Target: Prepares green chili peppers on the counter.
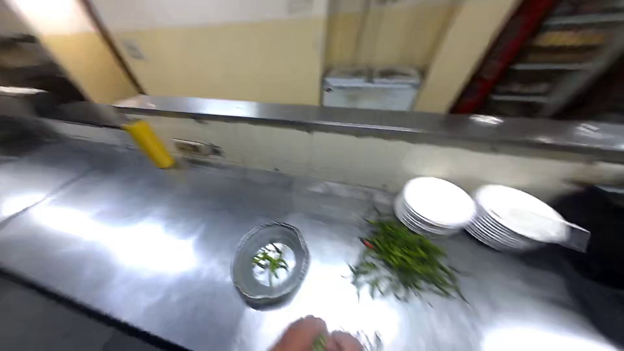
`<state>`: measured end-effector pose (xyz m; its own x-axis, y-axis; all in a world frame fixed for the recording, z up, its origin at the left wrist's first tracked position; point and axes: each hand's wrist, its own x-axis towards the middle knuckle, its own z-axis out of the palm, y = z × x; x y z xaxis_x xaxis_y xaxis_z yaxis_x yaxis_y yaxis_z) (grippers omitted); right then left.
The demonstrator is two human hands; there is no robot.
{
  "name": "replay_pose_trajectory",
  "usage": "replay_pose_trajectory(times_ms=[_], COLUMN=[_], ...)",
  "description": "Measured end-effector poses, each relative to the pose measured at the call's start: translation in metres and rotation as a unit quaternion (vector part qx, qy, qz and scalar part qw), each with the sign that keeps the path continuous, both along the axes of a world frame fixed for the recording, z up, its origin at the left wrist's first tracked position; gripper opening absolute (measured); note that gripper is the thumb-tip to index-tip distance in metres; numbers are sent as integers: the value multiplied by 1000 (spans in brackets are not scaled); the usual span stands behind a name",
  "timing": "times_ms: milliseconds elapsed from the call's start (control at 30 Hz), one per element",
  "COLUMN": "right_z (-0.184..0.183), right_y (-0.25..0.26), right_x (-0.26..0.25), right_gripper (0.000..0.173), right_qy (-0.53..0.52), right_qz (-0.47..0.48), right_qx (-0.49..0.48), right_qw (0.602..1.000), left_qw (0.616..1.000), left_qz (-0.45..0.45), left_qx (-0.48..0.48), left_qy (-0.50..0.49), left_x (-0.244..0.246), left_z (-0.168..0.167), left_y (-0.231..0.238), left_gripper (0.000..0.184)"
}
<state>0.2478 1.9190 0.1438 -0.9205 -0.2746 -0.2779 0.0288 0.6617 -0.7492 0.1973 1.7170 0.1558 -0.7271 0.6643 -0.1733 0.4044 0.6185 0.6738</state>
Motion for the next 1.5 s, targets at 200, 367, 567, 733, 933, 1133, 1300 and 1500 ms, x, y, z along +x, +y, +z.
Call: replay_pose_trajectory(times_ms=[200,367,567,733,933,1133,1300,1500], right_z=[24,-2,-7,-17,-22,-7,2,1], right_y=[0,19,43,46,63,48,24,24], right_x=[12,-2,-49,-80,-58,-18,-6,-3], right_gripper=[26,22,30,37,22,19,25,23], right_qy=[41,-23,-52,-75,-60,-121,-90,-33], right_qz=[-35,-177,-279,-306,-413,-371,-192,-40], right_qx=[-262,-75,140,229,-48,-231,-31,-50], right_qw=[964,981,949,921,908,891,977,997], left_qw=[993,984,799,790,856,898,959,981], left_qz=[-55,98,294,276,268,249,173,57], left_qx=[106,127,351,349,305,309,199,136], left_qy=[-7,-80,-391,-421,-319,-190,-102,-126], left_x=[-20,-17,3,12,12,10,0,-5], left_z=[-11,-18,-4,-5,-6,-15,-12,-11], left_y=[-15,-19,-8,-1,-3,6,11,3], left_gripper=[23,22,35,46,40,27,31,26])
